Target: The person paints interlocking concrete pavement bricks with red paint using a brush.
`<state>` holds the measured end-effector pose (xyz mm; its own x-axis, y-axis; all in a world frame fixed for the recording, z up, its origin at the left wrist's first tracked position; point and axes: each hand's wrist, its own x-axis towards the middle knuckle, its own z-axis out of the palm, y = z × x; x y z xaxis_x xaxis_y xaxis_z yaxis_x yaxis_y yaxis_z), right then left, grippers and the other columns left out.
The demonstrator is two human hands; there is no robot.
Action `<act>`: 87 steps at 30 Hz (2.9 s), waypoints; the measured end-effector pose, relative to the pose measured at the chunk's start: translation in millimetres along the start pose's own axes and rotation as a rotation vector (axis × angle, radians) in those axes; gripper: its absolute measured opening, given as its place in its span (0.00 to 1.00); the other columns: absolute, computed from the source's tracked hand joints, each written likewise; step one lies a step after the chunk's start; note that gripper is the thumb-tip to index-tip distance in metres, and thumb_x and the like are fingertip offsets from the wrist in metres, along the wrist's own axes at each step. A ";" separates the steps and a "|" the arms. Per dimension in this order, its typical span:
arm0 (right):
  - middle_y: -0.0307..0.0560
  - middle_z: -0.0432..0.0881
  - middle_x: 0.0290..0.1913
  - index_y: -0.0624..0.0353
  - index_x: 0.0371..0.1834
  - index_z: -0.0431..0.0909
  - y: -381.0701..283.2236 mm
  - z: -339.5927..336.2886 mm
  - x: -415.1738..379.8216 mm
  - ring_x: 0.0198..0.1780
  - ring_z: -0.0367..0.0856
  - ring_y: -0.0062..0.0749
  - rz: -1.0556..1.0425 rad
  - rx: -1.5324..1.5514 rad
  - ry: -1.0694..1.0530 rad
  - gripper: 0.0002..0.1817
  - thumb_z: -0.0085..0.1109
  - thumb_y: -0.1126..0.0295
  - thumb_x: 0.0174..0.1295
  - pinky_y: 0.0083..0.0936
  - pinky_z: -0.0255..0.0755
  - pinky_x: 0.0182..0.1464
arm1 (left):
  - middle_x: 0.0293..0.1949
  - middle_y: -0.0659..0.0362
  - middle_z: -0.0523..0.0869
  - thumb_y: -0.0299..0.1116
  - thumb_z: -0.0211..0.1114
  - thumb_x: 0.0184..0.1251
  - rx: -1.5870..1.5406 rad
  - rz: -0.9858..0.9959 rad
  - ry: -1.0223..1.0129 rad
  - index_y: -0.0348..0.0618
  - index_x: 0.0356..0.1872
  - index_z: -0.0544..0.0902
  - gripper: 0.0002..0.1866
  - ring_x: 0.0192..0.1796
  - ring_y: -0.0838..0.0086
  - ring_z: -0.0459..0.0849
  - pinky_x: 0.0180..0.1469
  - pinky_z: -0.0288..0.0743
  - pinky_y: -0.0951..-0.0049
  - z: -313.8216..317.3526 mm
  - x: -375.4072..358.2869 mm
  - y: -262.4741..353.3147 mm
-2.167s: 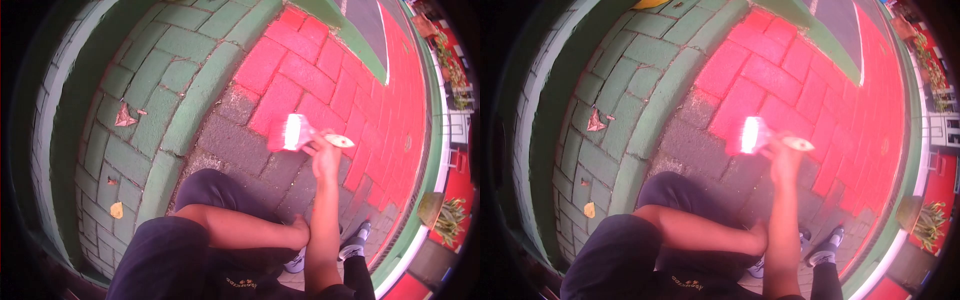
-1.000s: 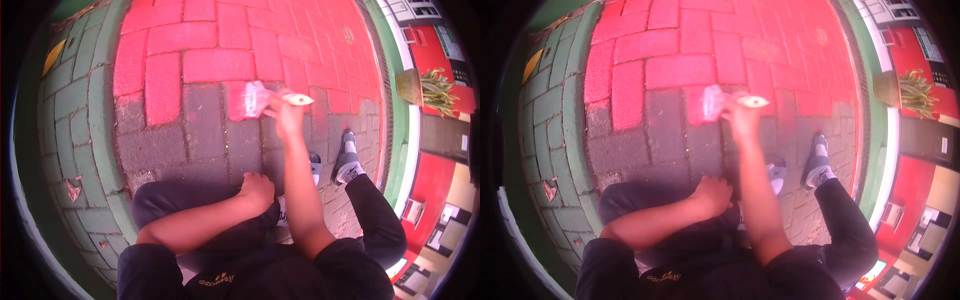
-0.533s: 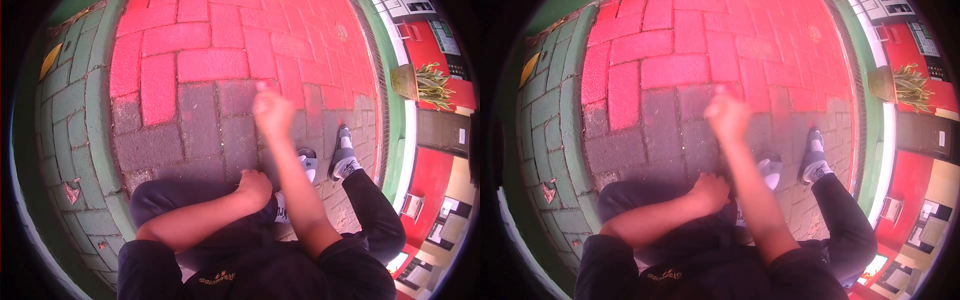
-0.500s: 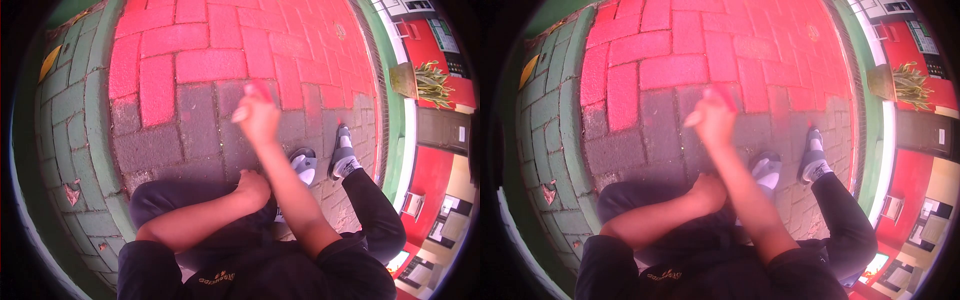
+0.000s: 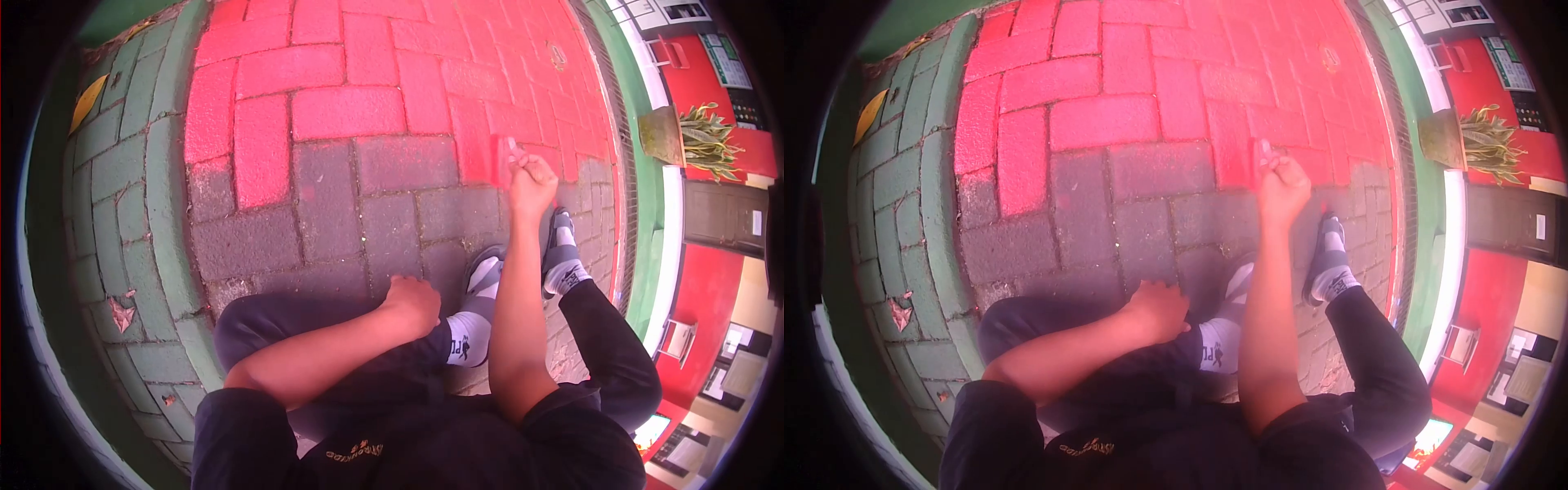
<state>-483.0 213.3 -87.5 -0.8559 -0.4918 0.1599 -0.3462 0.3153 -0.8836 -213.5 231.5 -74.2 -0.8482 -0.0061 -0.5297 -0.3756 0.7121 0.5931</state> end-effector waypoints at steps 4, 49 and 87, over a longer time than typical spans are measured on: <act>0.47 0.87 0.38 0.62 0.22 0.74 -45.9 1.3 -25.1 0.41 0.86 0.29 -0.332 0.151 0.061 0.12 0.69 0.80 0.55 0.24 0.78 0.45 | 0.48 0.50 0.86 0.49 0.65 0.67 -0.042 0.043 0.049 0.41 0.46 0.86 0.21 0.54 0.55 0.84 0.57 0.75 0.53 -6.7 5.2 -6.1; 0.40 0.82 0.35 0.52 0.43 0.75 79.5 -241.3 -21.3 0.36 0.82 0.27 0.507 1.057 0.514 0.15 0.65 0.80 0.55 0.32 0.78 0.42 | 0.29 0.63 0.83 0.35 0.65 0.73 -0.561 -0.002 0.481 0.37 0.35 0.81 0.11 0.35 0.82 0.79 0.43 0.74 0.76 -25.6 76.6 101.4; 0.40 0.84 0.32 0.62 0.20 0.75 100.3 -67.6 71.2 0.37 0.81 0.23 -0.560 -0.413 -0.419 0.12 0.71 0.82 0.53 0.25 0.77 0.40 | 0.36 0.46 0.87 0.37 0.66 0.65 -0.808 0.027 0.395 0.39 0.38 0.83 0.11 0.42 0.49 0.86 0.45 0.78 0.52 -4.6 121.4 51.0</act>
<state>-604.6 264.8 -134.9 -0.3269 -0.9026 0.2801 -0.8643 0.1657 -0.4748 -337.3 263.9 -105.5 -0.8712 -0.3438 -0.3504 -0.3748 0.0051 0.9271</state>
